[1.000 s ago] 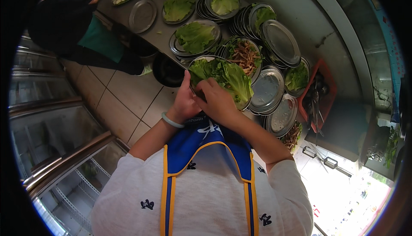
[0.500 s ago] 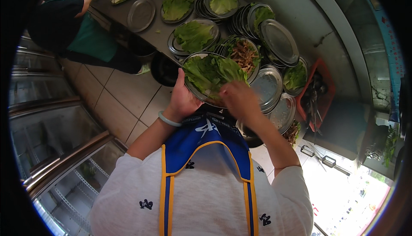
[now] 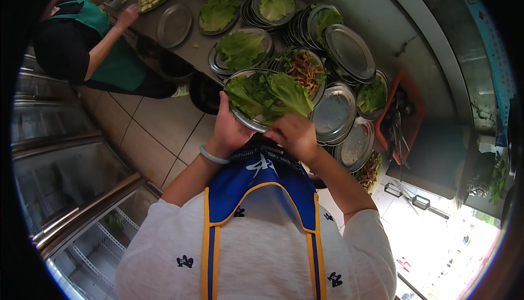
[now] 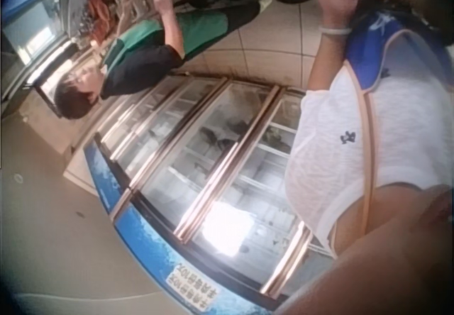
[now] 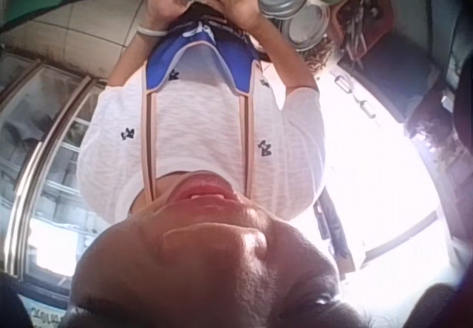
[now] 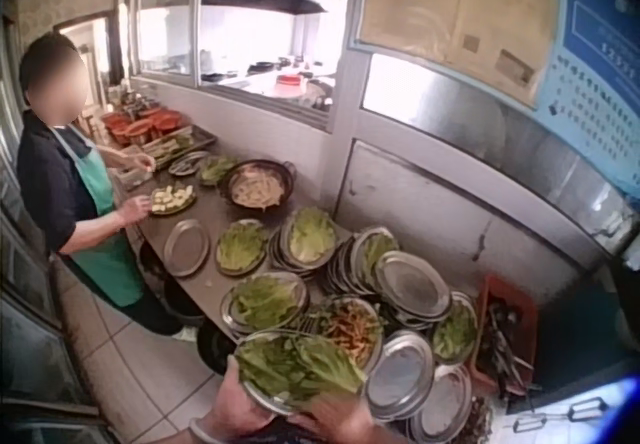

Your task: The person assembles salads by placing lettuce and shredded toppings onto metal plates, then stores the plates in a commercial refrigerator. The person handles lettuce, shredded toppings, and metal plates by hand and places them into the fridge.

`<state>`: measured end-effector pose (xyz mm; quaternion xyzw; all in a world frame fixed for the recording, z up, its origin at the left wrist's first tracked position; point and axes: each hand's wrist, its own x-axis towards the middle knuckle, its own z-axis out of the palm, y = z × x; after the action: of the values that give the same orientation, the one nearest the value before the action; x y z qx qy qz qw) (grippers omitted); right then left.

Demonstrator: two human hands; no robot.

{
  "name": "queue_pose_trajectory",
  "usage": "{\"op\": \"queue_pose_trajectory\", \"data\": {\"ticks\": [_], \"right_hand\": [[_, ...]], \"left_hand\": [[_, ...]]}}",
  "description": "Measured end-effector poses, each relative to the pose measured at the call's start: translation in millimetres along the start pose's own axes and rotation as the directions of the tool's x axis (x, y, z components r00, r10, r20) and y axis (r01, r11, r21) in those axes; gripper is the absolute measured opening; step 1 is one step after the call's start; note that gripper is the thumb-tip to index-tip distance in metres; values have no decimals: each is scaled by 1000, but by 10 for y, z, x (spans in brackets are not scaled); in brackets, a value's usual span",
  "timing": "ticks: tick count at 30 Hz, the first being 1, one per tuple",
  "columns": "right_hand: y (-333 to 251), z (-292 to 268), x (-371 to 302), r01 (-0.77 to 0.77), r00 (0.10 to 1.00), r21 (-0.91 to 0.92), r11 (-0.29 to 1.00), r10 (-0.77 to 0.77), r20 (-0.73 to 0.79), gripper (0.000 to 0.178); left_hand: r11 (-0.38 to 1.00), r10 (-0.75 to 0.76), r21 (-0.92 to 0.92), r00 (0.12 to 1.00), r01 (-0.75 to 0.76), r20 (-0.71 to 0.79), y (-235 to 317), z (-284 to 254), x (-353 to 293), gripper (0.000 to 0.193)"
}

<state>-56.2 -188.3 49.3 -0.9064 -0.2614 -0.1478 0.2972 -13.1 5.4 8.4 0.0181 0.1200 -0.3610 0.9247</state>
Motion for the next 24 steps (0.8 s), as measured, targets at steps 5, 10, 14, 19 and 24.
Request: {"op": "queue_pose_trajectory", "data": {"ticks": [5,10,14,19,24], "right_hand": [[346,-130,200,-486,766,435,758,609,-205,19],[1068,-175,414,-553,773,62,831,539,-335,28],[1138,-149,337,-391,920,-322,862,360,-155,21],[667,-315,308,-194,980,-144,970,185,-67,19],[223,-282,330,78,974,-178,981,-37,223,19]], "left_hand": [[996,77,56,994,-72,-81,10,-19,-43,75],[995,81,58,992,-75,-95,24,-20,-113,74],[994,91,79,988,-81,-124,26,-19,-168,75],[987,130,108,987,-119,-98,14,11,-189,75],[992,79,109,992,-67,-101,16,60,-171,77]]}}
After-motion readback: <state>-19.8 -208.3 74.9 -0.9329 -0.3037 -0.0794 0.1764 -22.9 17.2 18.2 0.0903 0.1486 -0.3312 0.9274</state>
